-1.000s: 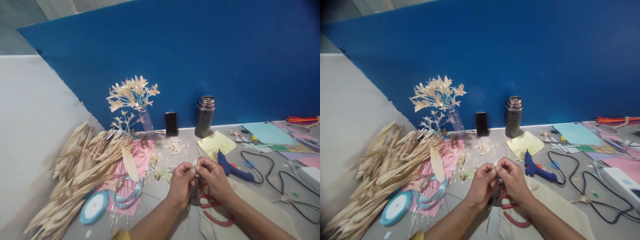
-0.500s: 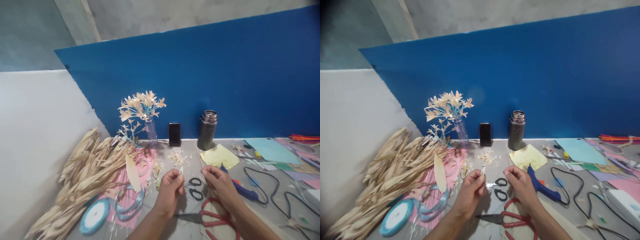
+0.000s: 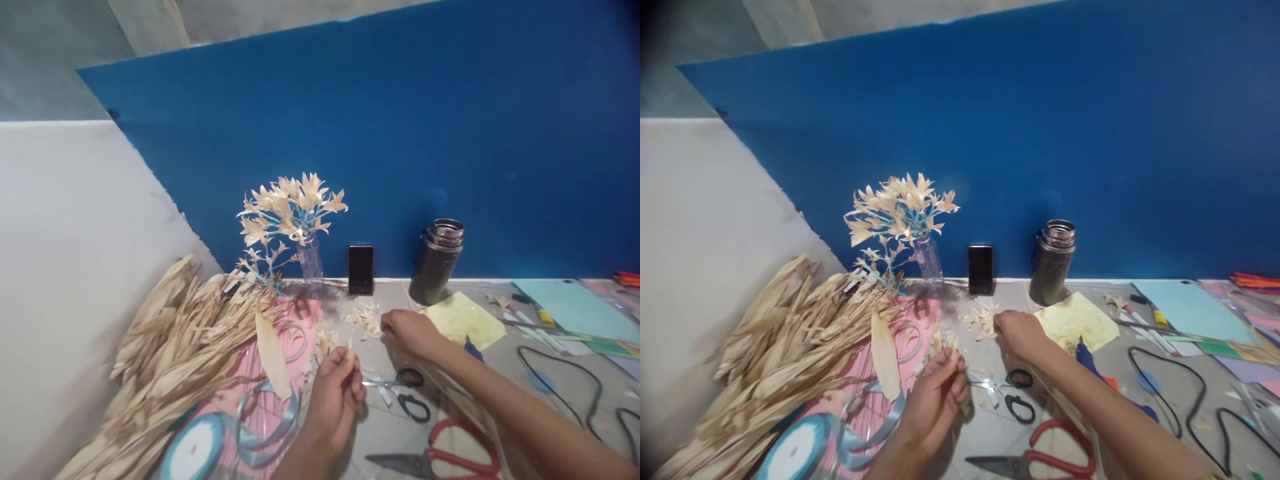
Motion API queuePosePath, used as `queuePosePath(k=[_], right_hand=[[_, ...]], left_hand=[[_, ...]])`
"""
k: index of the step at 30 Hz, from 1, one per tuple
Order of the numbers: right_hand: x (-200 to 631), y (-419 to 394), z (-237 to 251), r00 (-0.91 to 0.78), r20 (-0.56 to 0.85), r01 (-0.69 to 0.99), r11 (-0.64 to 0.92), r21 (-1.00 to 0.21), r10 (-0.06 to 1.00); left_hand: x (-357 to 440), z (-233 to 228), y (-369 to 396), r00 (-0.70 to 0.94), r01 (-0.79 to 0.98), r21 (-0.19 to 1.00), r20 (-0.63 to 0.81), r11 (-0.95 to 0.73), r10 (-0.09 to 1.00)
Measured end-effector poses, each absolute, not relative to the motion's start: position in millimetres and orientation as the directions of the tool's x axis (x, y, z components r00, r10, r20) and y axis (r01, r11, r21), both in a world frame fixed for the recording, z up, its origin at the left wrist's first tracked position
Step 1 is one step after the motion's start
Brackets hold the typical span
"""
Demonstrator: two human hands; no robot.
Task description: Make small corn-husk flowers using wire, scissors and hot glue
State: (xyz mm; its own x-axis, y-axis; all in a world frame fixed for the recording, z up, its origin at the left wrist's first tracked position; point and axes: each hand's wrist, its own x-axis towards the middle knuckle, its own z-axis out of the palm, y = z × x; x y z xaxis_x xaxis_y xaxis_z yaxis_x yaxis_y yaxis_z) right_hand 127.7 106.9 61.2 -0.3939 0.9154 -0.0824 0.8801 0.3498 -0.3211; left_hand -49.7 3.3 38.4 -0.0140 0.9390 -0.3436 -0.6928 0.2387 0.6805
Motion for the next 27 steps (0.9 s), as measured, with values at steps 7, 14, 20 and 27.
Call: queuePosePath(k=[7,14,20,27], right_hand=[[108.5,141.4,43.5,-0.455,-0.125,0.874,0.415,-0.254,0.882],[105.1,145.3,30.0,-0.499,-0.121,0.842,0.447,-0.302,0.858],[116.3,149.0,39.1,-0.507,-0.02,0.772,0.443,-0.456,0.862],[144.1,106.1,57.1,-0.497,0.109,0.646,0.451,-0.616,0.861]], left_hand=[[-59.3,35.0,-0.2,0.032,-0.717,0.625,-0.412,0.308,0.911],[-59.4,37.0,-0.7,0.108,-0.716,0.591,-0.431,0.37,0.896],[-60.2,35.4,0.4,0.114,-0.719,0.592,-0.418,0.365,0.901],[-52.4,41.8,5.0,0.15,-0.737,0.579,-0.362,0.348,0.92]])
